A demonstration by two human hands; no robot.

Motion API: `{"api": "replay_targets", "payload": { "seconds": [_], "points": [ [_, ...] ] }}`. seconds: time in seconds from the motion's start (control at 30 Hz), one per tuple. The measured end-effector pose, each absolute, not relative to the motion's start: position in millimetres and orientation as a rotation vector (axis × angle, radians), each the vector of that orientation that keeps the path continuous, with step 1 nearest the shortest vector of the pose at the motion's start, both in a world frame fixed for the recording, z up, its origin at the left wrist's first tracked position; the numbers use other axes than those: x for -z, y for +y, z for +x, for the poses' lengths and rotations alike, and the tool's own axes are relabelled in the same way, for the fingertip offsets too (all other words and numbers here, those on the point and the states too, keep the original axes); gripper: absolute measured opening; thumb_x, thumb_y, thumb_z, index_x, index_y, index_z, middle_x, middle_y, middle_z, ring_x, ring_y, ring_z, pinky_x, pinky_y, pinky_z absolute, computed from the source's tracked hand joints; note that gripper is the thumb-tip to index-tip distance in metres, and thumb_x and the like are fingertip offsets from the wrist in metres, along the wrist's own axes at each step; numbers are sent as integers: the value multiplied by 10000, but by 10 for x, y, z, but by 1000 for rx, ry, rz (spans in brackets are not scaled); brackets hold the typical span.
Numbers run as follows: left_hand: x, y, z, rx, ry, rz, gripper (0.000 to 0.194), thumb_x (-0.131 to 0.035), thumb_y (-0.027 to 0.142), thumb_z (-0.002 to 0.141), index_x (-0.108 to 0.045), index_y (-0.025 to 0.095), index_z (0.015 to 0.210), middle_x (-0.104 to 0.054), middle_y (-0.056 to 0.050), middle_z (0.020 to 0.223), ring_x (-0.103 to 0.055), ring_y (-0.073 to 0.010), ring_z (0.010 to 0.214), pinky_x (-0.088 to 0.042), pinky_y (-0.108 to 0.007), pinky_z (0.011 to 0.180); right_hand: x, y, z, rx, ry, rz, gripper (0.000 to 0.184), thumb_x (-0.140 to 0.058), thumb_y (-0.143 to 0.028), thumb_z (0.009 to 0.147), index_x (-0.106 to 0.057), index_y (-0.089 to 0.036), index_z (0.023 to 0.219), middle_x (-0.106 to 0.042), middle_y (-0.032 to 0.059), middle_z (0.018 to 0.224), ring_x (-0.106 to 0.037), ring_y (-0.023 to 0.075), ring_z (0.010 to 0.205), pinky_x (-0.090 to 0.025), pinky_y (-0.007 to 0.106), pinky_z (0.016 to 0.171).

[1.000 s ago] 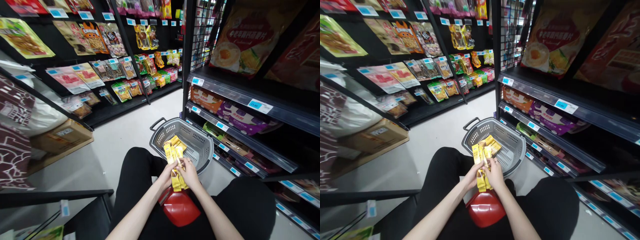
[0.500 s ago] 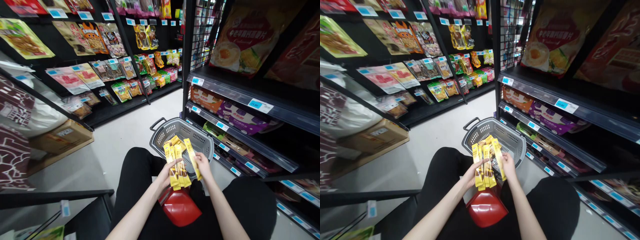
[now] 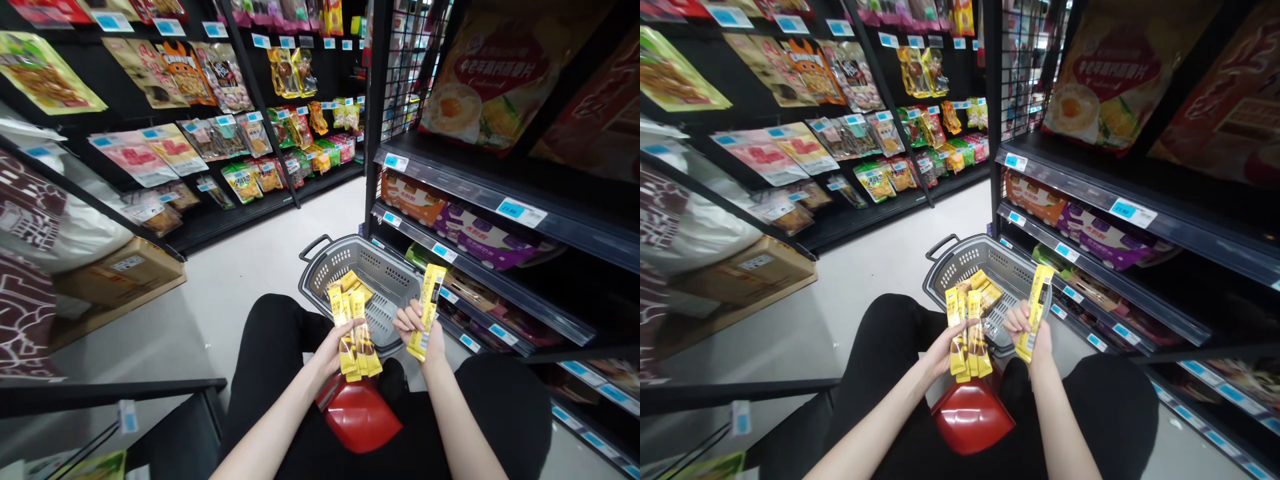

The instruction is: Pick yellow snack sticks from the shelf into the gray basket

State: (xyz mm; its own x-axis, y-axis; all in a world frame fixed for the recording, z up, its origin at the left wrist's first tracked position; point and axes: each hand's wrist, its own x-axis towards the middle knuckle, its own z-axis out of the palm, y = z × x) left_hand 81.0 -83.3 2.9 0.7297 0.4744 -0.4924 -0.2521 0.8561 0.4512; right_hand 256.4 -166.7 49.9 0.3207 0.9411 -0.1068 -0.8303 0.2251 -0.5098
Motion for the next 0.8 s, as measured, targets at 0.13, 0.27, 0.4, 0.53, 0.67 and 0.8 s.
{"api": "replay_targets", "payload": {
  "seconds": [0.13, 0.27, 0.4, 0.53, 0.67, 0.8],
  "points": [
    [-50, -830, 798, -423, 611, 383, 248, -547, 249, 808, -604, 80, 980, -665, -149, 871, -645, -221, 742, -502, -379, 726, -375, -1560, 2604, -1171, -269, -759, 167, -598, -333, 747, -506, -195, 731, -369, -48, 571, -378, 98, 521, -384, 235, 517],
    [-120, -849, 789, -468, 584, 371, 171, -552, 216, 801, -637, 93, 883, -657, -140, 976, -640, -223, 821, -504, -367, 745, -208, -1515, 2609, -1068, -365, -1167, 332, -607, -503, 689, -520, -183, 702, -404, -50, 533, -386, 104, 484, -373, 252, 499],
    [-181, -869, 793, -485, 559, 331, 174, -540, 197, 806, -646, 92, 896, -630, -135, 1085, -600, -248, 988, -476, -385, 852, -152, -1539, 2538, -690, -731, -1748, 339, -525, -503, 733, -497, -189, 608, -477, -24, 507, -431, 125, 482, -326, 243, 496],
    [-211, -883, 803, -495, 554, 308, 155, -538, 188, 803, -649, 95, 858, -652, -137, 1034, -600, -268, 999, -433, -438, 919, -179, -1553, 2361, -531, -981, -1957, 318, -464, -429, 800, -512, -188, 598, -551, 2, 522, -499, 142, 507, -332, 238, 529],
    [-223, -890, 804, -479, 599, 300, 162, -533, 187, 807, -646, 83, 859, -677, -152, 923, -626, -269, 940, -434, -452, 912, -154, -1533, 2157, -509, -1152, -1967, 314, -441, -399, 833, -557, -185, 635, -589, 20, 567, -532, 155, 542, -338, 242, 557],
    [-215, -885, 792, -476, 600, 325, 152, -545, 183, 800, -645, 79, 847, -680, -145, 884, -642, -254, 885, -460, -424, 881, -81, -1517, 2066, -581, -1269, -1914, 301, -386, -316, 868, -626, -183, 742, -655, 58, 721, -589, 183, 674, -367, 261, 636]
  ]
}}
